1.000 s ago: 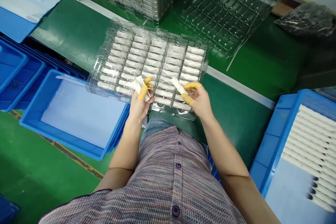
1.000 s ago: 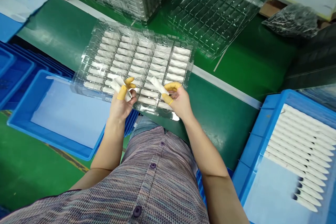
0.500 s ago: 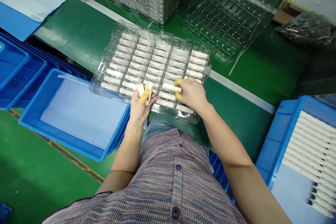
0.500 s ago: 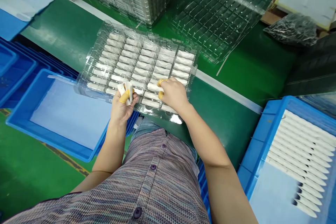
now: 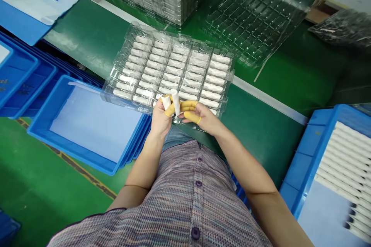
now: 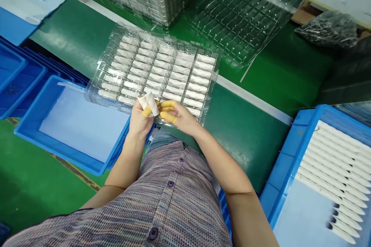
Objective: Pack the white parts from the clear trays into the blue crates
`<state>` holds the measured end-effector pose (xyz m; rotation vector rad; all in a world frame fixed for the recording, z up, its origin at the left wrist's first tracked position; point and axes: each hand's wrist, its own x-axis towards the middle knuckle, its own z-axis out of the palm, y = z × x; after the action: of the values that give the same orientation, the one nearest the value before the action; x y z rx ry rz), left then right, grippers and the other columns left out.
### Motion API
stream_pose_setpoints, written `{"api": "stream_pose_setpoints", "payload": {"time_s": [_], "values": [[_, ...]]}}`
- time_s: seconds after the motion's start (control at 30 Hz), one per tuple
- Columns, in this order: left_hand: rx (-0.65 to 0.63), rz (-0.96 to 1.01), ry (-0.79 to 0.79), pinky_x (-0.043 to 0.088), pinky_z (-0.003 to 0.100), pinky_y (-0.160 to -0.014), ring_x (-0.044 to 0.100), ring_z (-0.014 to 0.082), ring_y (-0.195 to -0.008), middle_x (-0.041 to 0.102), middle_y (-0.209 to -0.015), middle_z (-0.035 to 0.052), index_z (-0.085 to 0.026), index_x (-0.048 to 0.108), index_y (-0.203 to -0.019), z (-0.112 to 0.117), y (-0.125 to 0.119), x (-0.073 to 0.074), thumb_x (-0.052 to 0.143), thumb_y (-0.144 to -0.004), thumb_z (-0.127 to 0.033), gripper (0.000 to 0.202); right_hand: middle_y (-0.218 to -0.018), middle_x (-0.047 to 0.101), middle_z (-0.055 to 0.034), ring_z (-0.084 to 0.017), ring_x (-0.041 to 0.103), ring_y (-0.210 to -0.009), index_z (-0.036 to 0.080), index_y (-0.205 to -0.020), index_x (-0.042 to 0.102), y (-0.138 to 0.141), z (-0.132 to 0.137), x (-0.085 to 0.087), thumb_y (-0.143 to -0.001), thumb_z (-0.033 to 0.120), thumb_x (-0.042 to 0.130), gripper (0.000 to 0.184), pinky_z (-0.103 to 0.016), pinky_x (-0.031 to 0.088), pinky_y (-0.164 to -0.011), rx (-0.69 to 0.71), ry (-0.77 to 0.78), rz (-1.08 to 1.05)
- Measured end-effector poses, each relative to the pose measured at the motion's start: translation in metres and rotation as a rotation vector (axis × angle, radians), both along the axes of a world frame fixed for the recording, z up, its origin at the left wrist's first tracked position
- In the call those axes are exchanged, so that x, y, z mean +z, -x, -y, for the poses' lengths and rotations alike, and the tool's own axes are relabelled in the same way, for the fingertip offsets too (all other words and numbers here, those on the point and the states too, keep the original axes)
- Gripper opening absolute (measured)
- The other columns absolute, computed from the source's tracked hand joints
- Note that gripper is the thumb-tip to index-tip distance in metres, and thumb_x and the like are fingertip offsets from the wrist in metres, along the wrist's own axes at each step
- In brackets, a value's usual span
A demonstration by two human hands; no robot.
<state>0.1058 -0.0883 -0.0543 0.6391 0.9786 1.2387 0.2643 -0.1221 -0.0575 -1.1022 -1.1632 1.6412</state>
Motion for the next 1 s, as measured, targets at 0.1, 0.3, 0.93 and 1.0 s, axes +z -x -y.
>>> {"api": "stream_pose_setpoints", "payload": {"time_s": [0.1, 0.3, 0.93, 1.0], "values": [[-0.091, 0.019, 0.03, 0.043, 0.019, -0.052, 0.055, 0.0071, -0.054, 0.067, -0.069, -0.0029, -0.017, 0.068, -0.077, 0.006, -0.01, 0.001, 0.103, -0.048, -0.039, 0.05, -0.111, 0.073, -0.0042, -0.018, 0.073, -0.094, 0.025, -0.108, 0.063, 0.011, 0.02, -0.003, -0.076, 0.053, 0.089, 0.049, -0.033, 0.063, -0.083, -0.106, 0.065, -0.221], [-0.214, 0.008, 0.05, 0.047, 0.022, -0.057, 0.063, 0.0127, -0.062, 0.074, -0.076, 0.0007, -0.018, 0.075, -0.083, 0.015, -0.02, 0.004, 0.101, -0.048, -0.035, 0.048, -0.088, 0.069, 0.0027, -0.012, 0.069, -0.074, 0.023, -0.088, 0.057, 0.014, 0.032, -0.003, -0.062, 0.048, 0.098, 0.055, -0.024, 0.063, -0.062, -0.355, 0.127, -0.34], [-0.168, -0.013, -0.09, 0.039, 0.019, -0.044, 0.058, 0.0083, -0.053, 0.079, -0.088, 0.0064, -0.018, 0.076, -0.104, 0.011, -0.02, 0.007, 0.098, -0.059, -0.05, 0.059, -0.096, 0.069, -0.0014, -0.016, 0.068, -0.086, 0.023, -0.078, 0.066, 0.017, 0.047, 0.004, -0.064, 0.042, 0.098, 0.039, -0.026, 0.063, -0.068, -0.585, 0.015, -0.148], [-0.21, 0.011, -0.065, 0.039, 0.019, -0.042, 0.053, 0.0064, -0.046, 0.078, -0.081, 0.0052, -0.017, 0.076, -0.101, 0.01, -0.019, 0.007, 0.097, -0.061, -0.052, 0.056, -0.097, 0.068, -0.0017, -0.016, 0.068, -0.088, 0.024, -0.081, 0.069, 0.017, 0.049, 0.005, -0.068, 0.044, 0.096, 0.036, -0.027, 0.064, -0.071, -0.547, 0.002, -0.153]]}}
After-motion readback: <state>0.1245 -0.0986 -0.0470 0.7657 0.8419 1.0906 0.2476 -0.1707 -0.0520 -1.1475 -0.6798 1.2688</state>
